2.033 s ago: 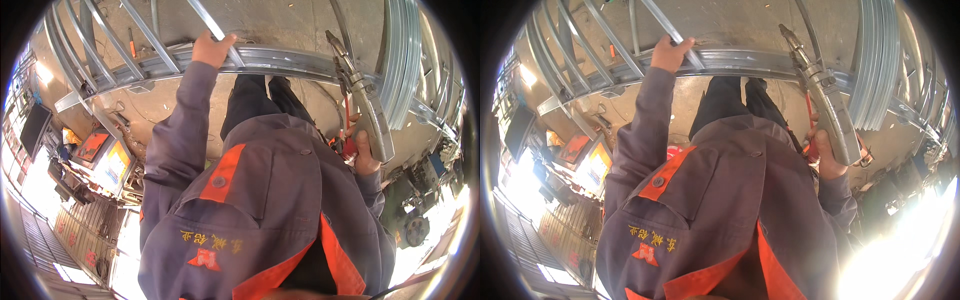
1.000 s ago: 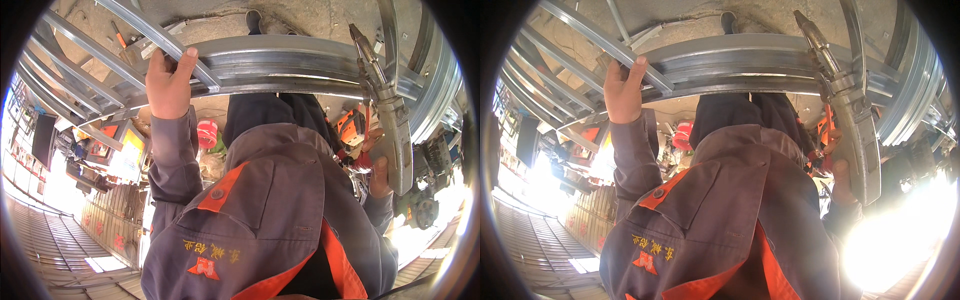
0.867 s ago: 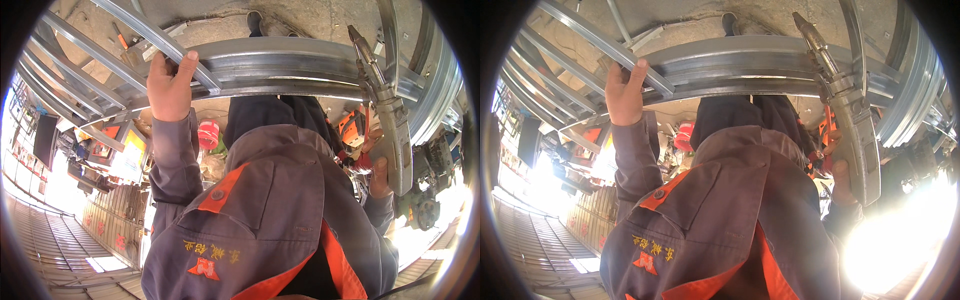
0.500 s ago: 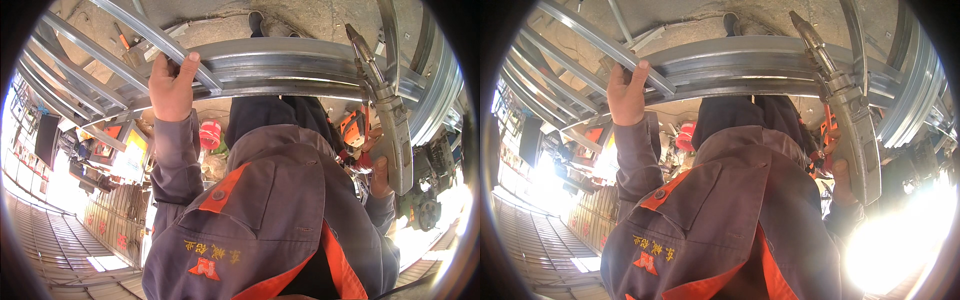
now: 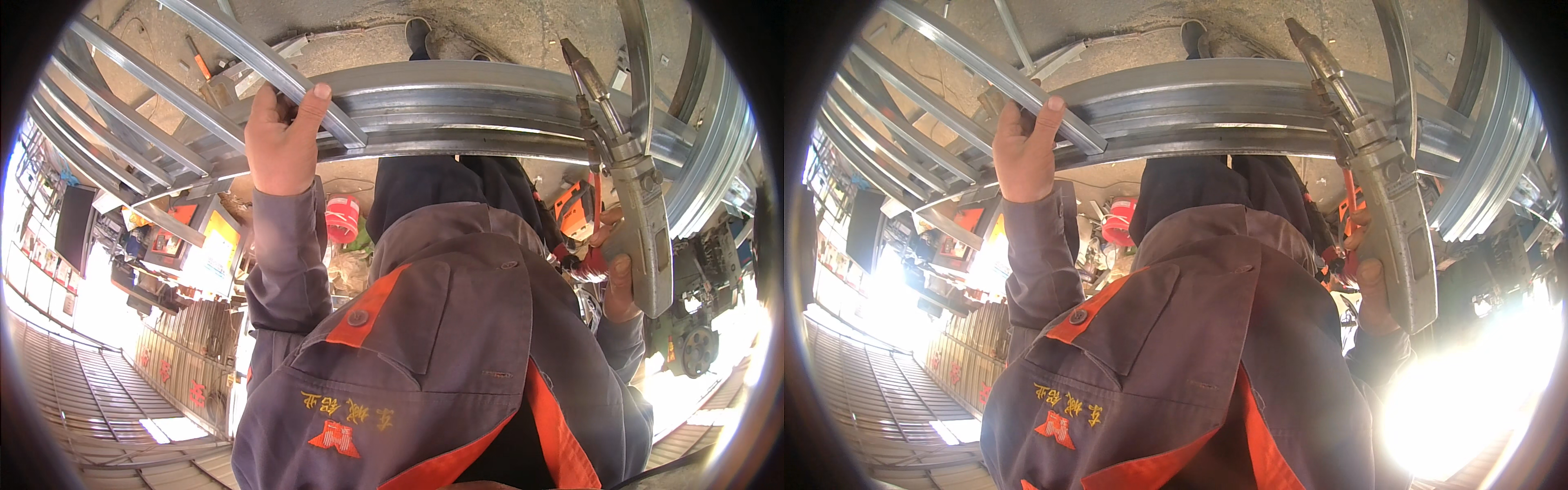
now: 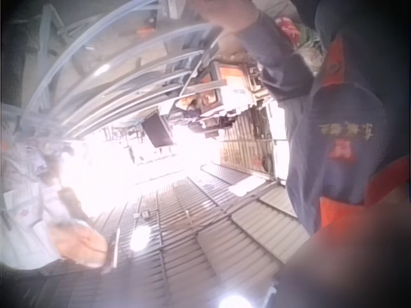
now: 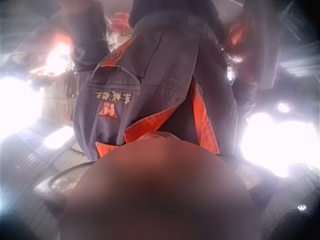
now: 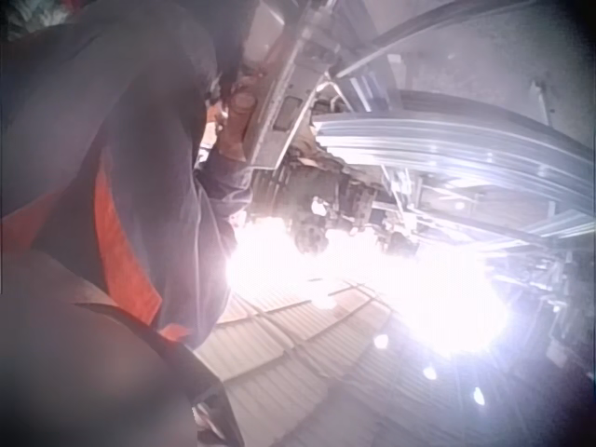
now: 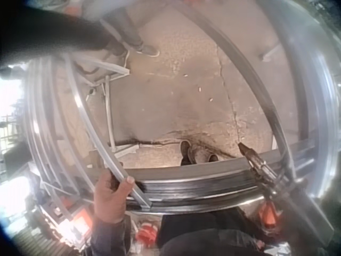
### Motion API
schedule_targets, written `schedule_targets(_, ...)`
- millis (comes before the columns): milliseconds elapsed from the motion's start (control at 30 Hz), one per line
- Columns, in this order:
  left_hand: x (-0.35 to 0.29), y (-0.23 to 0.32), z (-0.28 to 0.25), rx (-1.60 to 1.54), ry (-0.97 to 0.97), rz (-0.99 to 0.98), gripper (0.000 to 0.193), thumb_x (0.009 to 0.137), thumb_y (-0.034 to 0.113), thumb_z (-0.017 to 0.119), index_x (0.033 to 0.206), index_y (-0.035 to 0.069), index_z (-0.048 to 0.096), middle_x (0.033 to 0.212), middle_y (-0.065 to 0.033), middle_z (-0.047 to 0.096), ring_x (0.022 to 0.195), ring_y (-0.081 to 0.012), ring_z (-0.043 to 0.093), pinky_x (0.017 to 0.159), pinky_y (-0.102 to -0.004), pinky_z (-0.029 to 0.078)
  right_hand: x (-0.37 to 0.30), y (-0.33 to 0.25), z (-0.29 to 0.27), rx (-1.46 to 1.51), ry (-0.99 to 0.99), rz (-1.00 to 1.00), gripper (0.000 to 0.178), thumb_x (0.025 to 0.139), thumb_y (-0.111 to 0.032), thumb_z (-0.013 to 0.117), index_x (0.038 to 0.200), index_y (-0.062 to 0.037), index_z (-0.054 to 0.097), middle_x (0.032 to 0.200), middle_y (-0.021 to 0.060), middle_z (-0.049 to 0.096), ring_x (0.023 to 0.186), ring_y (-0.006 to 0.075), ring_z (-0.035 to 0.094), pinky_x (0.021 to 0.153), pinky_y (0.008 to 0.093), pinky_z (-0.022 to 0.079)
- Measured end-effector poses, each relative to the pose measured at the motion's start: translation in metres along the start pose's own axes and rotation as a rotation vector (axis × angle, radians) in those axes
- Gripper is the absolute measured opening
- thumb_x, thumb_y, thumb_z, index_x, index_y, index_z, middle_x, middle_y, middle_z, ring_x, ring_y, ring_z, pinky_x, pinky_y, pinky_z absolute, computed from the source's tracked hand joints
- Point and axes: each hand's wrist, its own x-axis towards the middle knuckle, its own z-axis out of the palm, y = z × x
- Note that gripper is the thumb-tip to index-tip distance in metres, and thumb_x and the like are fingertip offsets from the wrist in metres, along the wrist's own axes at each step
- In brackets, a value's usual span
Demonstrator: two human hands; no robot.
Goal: The person marks a metal frame with a white marker, then uses a welding torch to join metal bars on a frame. The person repeatedly aligns and welds multiple joints on the frame structure.
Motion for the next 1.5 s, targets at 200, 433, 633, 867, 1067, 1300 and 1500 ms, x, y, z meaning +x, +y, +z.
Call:
schedule_targets(200, 0.000, 0.002, 0.002, -0.010, 0.030, 0.014, 0.032, 0.094, 0.021, 0.081, 0.106, -0.002, 0.064, 0.087, -0.0020, 0.067, 0.079, -0.0077, 0.058, 0.071, -0.0241, 0.049, 0.000, -0.001, -0.003, -0.018, -0.037, 0.002, 0.066, 0.097, -0.054, 0.069, 0.130, 0.0029, 0.061, 0.113, 0.0106, 0.066, 0.093, 0.0148, 0.065, 0.083, 0.0315, 0.051)
schedule_targets(433, 0.001, 0.003, -0.004, 0.092, -0.028, -0.027, 0.043, 0.097, 0.023, 0.079, 0.126, -0.003, 0.061, 0.098, -0.0024, 0.068, 0.085, -0.0075, 0.059, 0.072, -0.0231, 0.046, 0.001, -0.003, -0.001, -0.025, -0.025, 0.012, 0.068, 0.097, -0.057, 0.069, 0.131, 0.0024, 0.062, 0.115, 0.0102, 0.067, 0.093, 0.0145, 0.065, 0.083, 0.0316, 0.051)
schedule_targets(633, 0.002, -0.003, 0.001, -0.008, 0.048, 0.033, 0.033, 0.092, 0.023, 0.083, 0.103, -0.002, 0.064, 0.086, -0.0033, 0.068, 0.078, -0.0088, 0.060, 0.070, -0.0265, 0.050, -0.003, 0.002, -0.006, 0.004, -0.016, -0.004, 0.069, 0.098, -0.056, 0.068, 0.131, 0.0033, 0.062, 0.115, 0.0094, 0.067, 0.092, 0.0136, 0.064, 0.083, 0.0315, 0.051)
schedule_targets(867, 0.004, -0.009, -0.009, 0.167, 0.066, 0.091, 0.042, 0.089, 0.032, 0.081, 0.107, -0.002, 0.065, 0.079, -0.0095, 0.067, 0.070, -0.0162, 0.064, 0.064, -0.0351, 0.052, -0.010, 0.009, -0.002, 0.236, -0.095, 0.086, 0.053, 0.100, -0.029, 0.074, 0.141, -0.0018, 0.057, 0.119, 0.0053, 0.066, 0.096, 0.0106, 0.060, 0.081, 0.0294, 0.052)
schedule_targets(1067, -0.002, -0.020, -0.006, 0.346, 0.142, 0.074, 0.061, 0.091, 0.041, 0.076, 0.130, -0.003, 0.061, 0.085, -0.0180, 0.071, 0.078, -0.0339, 0.071, 0.073, -0.0448, 0.055, -0.005, 0.016, 0.016, 0.177, 0.002, -0.111, 0.053, 0.100, -0.034, 0.074, 0.138, -0.0002, 0.059, 0.114, 0.0075, 0.070, 0.089, 0.0127, 0.065, 0.077, 0.0295, 0.054)
schedule_targets(1300, -0.005, -0.020, 0.002, 0.381, 0.223, 0.130, 0.069, 0.093, 0.044, 0.073, 0.138, -0.006, 0.056, 0.089, -0.0187, 0.073, 0.081, -0.0360, 0.072, 0.077, -0.0449, 0.055, -0.001, 0.011, 0.003, 0.093, -0.112, -0.209, 0.049, 0.100, -0.028, 0.075, 0.139, -0.0024, 0.058, 0.117, 0.0068, 0.069, 0.091, 0.0137, 0.065, 0.079, 0.0305, 0.055)
schedule_targets(1500, -0.005, -0.029, 0.001, 0.386, 0.229, 0.173, 0.070, 0.093, 0.044, 0.073, 0.140, -0.005, 0.055, 0.092, -0.0201, 0.073, 0.085, -0.0377, 0.072, 0.078, -0.0462, 0.055, -0.001, 0.021, -0.002, 0.067, -0.152, -0.262, 0.048, 0.101, -0.023, 0.072, 0.141, -0.0012, 0.055, 0.118, 0.0070, 0.069, 0.089, 0.0129, 0.064, 0.078, 0.0303, 0.054)
